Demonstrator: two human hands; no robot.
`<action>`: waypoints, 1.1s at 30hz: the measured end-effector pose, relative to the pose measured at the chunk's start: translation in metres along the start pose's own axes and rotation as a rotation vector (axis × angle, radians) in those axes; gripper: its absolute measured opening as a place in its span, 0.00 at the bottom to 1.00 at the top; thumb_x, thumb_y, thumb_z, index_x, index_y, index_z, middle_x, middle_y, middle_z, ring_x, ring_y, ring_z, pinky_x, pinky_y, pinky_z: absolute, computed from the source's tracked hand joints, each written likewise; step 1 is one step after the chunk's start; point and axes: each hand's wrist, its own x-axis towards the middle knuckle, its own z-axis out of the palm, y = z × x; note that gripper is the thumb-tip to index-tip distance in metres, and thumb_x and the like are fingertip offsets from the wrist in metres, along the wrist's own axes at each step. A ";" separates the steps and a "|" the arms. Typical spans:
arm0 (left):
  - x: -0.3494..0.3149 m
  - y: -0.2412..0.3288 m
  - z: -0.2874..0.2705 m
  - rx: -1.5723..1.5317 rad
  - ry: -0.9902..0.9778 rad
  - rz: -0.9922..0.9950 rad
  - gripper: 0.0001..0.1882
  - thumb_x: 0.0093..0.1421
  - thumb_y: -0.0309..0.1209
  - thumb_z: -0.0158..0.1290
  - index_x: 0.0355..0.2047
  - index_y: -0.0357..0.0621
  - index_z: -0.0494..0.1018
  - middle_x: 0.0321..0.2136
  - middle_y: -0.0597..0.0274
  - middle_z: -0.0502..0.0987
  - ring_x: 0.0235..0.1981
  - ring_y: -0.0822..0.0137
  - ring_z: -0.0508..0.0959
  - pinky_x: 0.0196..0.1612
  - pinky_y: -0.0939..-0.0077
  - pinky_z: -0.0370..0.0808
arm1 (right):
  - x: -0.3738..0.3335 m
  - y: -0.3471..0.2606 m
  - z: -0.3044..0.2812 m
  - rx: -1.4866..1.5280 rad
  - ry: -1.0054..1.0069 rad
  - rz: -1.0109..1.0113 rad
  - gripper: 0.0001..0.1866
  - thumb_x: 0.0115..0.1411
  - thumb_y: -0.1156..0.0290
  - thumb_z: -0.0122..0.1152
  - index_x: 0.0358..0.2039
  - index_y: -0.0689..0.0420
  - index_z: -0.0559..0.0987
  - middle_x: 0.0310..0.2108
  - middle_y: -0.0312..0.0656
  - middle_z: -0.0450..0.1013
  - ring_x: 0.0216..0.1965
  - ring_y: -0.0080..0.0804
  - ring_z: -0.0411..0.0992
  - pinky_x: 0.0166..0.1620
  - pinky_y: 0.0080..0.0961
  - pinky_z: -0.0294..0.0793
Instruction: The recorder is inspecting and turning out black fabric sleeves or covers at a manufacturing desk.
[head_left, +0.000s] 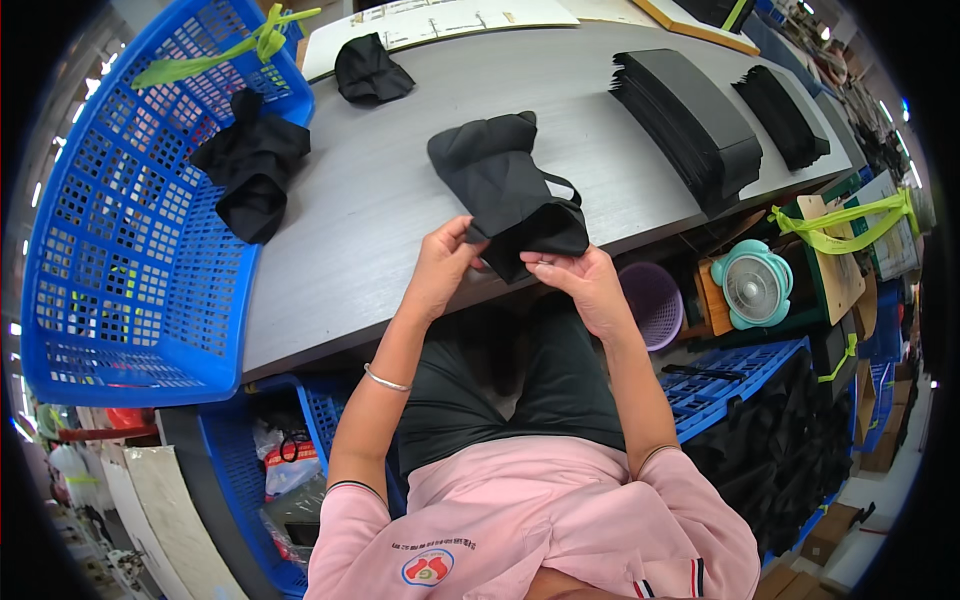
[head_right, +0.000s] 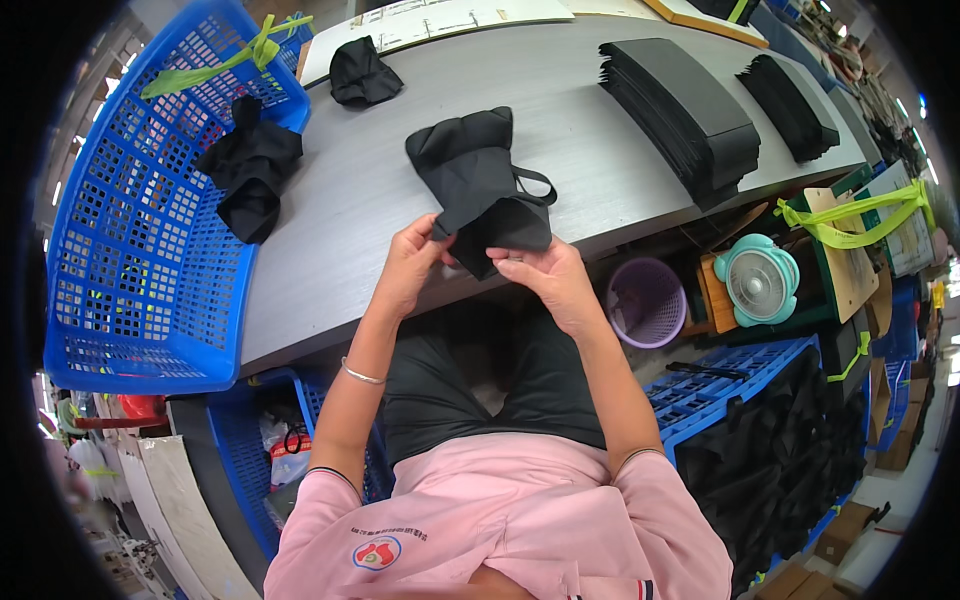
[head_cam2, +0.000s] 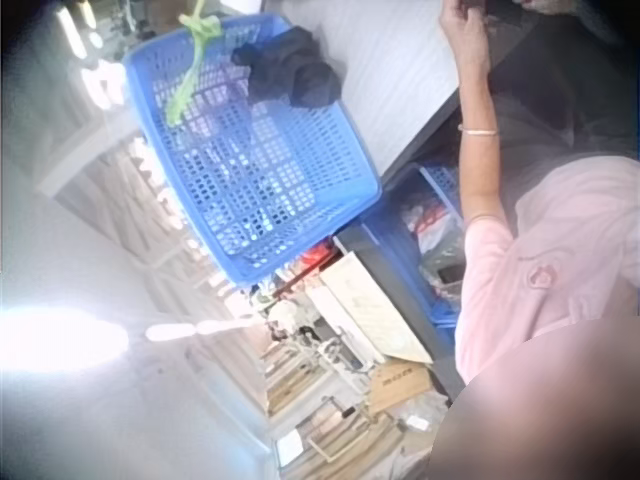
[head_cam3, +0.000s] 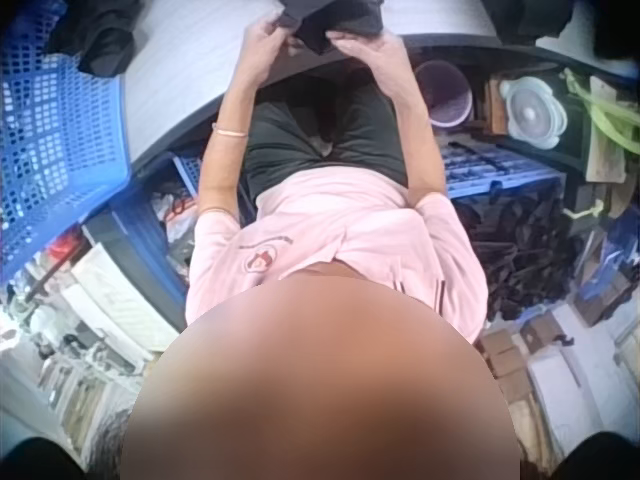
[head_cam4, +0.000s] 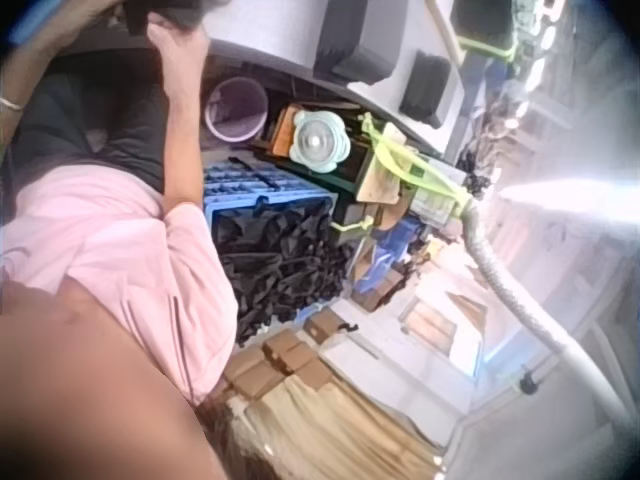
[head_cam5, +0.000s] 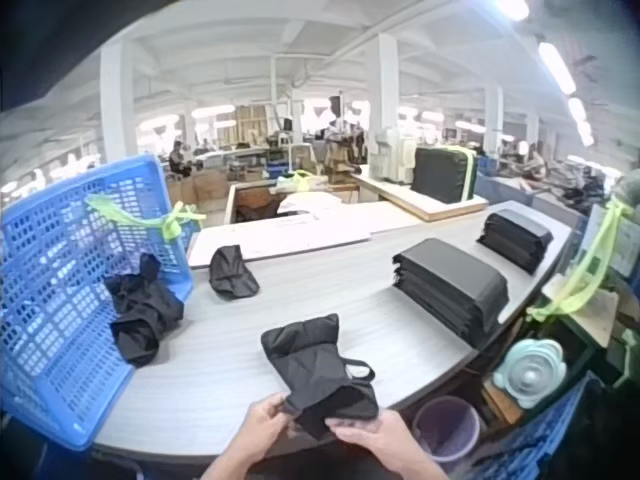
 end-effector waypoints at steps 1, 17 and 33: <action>-0.001 0.000 0.005 0.006 -0.038 -0.033 0.08 0.65 0.24 0.52 0.44 0.37 0.75 0.32 0.72 0.76 0.33 0.80 0.73 0.35 0.85 0.70 | 0.000 0.003 0.005 -0.085 -0.002 -0.061 0.13 0.60 0.76 0.65 0.44 0.66 0.78 0.35 0.42 0.80 0.39 0.26 0.78 0.46 0.23 0.76; -0.009 0.019 0.024 0.849 0.516 0.579 0.21 0.46 0.12 0.47 0.39 0.43 0.75 0.37 0.61 0.78 0.33 0.64 0.74 0.39 0.71 0.73 | 0.004 0.019 -0.001 -0.826 0.582 -0.570 0.10 0.56 0.78 0.59 0.40 0.60 0.73 0.20 0.47 0.73 0.21 0.42 0.74 0.27 0.35 0.71; 0.030 0.022 0.041 0.876 0.219 0.653 0.20 0.48 0.17 0.61 0.43 0.45 0.78 0.35 0.61 0.79 0.43 0.56 0.76 0.48 0.63 0.72 | 0.004 0.008 -0.015 -0.967 0.331 -0.545 0.15 0.56 0.65 0.68 0.26 0.62 0.74 0.31 0.45 0.71 0.26 0.48 0.71 0.29 0.38 0.70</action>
